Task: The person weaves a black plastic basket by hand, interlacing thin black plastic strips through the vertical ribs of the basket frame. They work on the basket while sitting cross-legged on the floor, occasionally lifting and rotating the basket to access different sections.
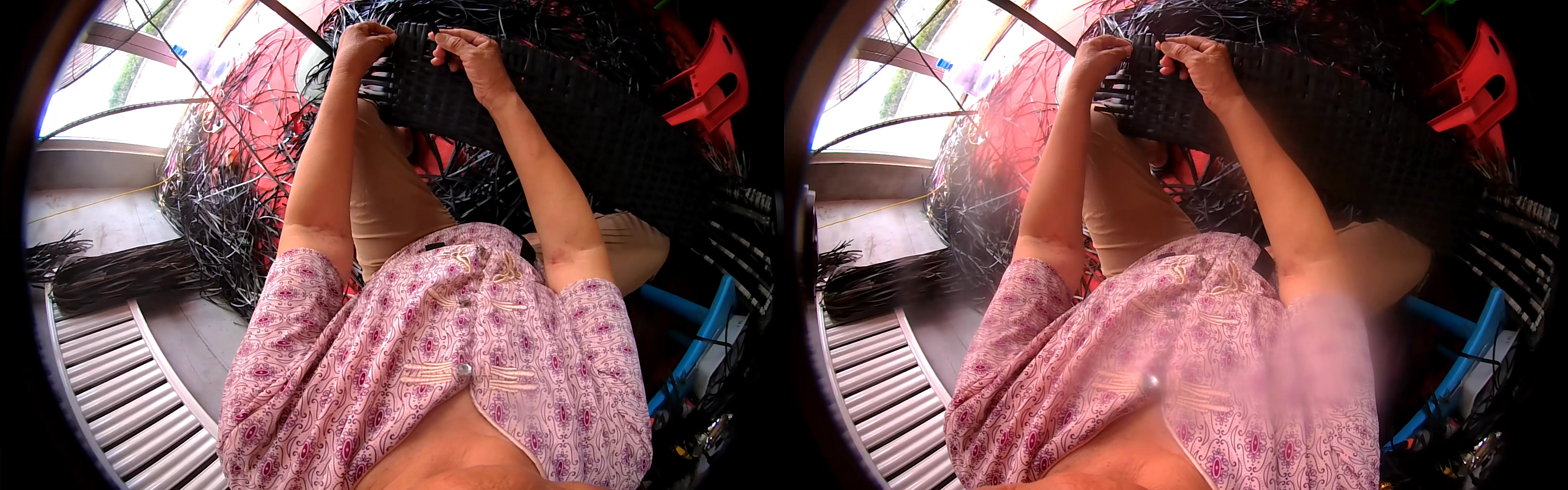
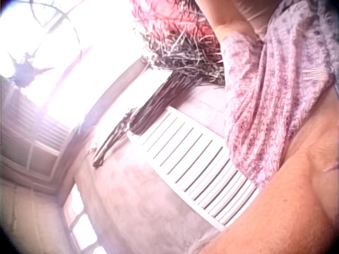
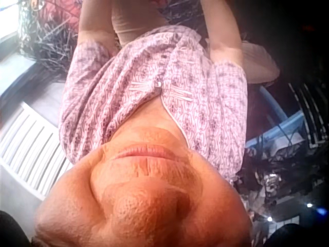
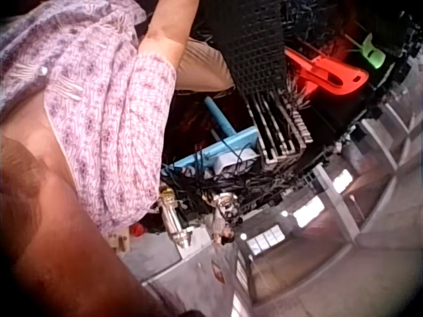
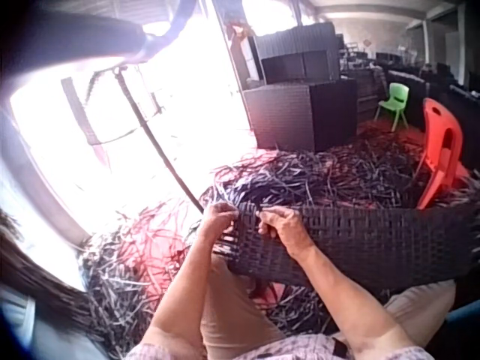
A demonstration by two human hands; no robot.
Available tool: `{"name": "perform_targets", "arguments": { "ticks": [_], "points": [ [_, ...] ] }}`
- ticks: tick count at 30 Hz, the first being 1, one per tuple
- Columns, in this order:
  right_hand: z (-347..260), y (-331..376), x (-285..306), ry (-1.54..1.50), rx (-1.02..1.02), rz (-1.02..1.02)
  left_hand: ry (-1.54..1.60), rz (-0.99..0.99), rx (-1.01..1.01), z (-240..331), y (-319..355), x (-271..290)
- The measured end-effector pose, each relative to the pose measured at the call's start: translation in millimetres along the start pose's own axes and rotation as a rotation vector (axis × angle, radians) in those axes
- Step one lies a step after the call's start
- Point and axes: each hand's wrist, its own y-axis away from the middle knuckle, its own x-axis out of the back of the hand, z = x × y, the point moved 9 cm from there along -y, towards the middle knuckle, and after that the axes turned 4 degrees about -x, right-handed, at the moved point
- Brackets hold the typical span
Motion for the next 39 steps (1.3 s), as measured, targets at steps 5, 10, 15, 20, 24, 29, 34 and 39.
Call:
{"name": "perform_targets", "arguments": {
  "ticks": [5,10,15,20,24,29,34,39],
  "points": [
    [-1.1,0.5,-5.0,0.004,-0.002,0.000,-0.219,0.279,-0.197,40.2,18.0,19.5],
    [0.2,-0.8,4.5,0.015,0.017,0.010,-0.319,0.362,-0.306,80.4,54.2,-8.5],
    [-0.3,2.4,-0.1,0.018,0.029,0.017,-0.485,0.337,-0.210,79.5,57.8,-23.6],
    [0.7,2.2,0.4,-0.009,0.052,0.036,-0.570,0.262,-0.042,72.8,42.9,-31.2],
    [-0.8,0.8,0.1,-0.021,0.086,0.022,-0.527,0.325,-0.043,69.3,36.3,-28.7],
    [-1.5,1.9,1.8,-0.036,0.087,0.028,-0.304,0.170,-0.020,59.7,28.2,-20.1],
    [2.4,-1.9,2.1,-0.001,0.018,0.074,-0.405,0.140,-0.089,59.6,24.1,-27.3],
    [7.4,-14.5,-1.9,0.118,-0.070,0.100,-0.185,0.156,-0.142,44.5,27.2,-24.2]
  ]
}}
